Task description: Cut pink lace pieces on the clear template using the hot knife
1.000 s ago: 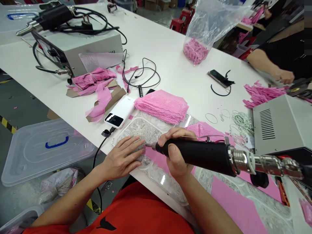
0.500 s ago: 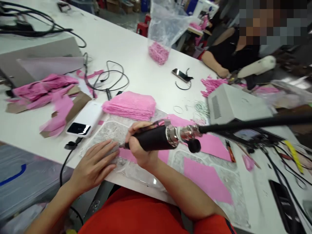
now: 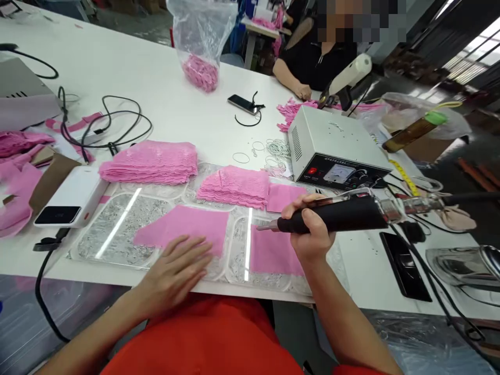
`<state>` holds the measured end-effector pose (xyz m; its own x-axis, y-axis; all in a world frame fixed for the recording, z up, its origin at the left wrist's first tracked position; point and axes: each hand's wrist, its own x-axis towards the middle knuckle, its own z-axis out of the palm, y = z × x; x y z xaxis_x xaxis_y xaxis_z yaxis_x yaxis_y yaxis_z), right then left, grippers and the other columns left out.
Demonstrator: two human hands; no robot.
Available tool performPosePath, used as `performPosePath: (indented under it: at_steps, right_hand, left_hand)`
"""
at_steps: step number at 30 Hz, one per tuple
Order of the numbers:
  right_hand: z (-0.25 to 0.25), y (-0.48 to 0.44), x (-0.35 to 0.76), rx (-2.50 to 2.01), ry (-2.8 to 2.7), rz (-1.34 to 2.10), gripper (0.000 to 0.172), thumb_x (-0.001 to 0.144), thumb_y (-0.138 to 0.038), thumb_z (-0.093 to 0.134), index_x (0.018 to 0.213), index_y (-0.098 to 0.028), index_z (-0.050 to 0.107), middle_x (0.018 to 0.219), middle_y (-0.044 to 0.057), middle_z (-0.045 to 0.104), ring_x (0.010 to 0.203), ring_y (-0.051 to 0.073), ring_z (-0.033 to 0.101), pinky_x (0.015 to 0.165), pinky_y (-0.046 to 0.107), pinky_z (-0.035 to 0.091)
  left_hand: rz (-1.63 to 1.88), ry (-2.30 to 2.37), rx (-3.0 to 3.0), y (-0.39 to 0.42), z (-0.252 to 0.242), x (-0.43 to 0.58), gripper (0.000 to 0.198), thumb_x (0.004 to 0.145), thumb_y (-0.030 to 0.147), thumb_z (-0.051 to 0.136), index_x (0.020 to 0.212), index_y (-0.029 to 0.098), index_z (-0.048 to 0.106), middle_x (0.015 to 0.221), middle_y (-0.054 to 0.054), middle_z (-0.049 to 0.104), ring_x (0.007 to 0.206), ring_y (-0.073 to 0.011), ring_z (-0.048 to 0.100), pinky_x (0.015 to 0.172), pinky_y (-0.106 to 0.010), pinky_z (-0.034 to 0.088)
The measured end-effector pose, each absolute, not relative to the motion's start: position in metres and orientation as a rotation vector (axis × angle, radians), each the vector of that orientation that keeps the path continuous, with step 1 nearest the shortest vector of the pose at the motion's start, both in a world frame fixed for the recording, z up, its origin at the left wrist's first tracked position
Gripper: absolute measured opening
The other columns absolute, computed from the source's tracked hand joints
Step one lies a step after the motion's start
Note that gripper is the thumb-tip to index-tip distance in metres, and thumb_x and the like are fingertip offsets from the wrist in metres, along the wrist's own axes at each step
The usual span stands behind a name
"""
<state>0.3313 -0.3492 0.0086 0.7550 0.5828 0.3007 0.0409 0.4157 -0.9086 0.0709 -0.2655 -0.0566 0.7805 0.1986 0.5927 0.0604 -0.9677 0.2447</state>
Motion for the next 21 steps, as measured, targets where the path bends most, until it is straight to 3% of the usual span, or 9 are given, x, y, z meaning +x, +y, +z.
performPosePath:
  at_steps: [7,21]
  right_hand:
    - [-0.016,-0.354,0.344,-0.928,-0.722,0.297,0.015,0.068,-0.027,0.060,0.082,-0.023,0.058,0.073,-0.004,0.055,0.049,0.011,0.053,0.049,0.032,0.047]
    - [-0.023,-0.349,0.343,-0.858,-0.769,0.357,0.015,0.073,-0.025,0.063,0.087,-0.023,0.059,0.078,-0.003,0.057,0.054,0.012,0.059,0.056,0.032,0.051]
  left_hand:
    - [0.765,-0.011,2.836,-0.296,-0.061,0.138,0.025,0.099,0.026,0.049,0.118,0.015,0.062,0.126,-0.008,0.066,0.126,-0.0247,0.055,0.114,-0.045,0.032]
    - [0.654,-0.054,2.897,-0.296,-0.062,0.141,0.031,0.101,0.034,0.046,0.122,0.016,0.060,0.131,-0.007,0.063,0.130,-0.0253,0.051,0.119,-0.045,0.022]
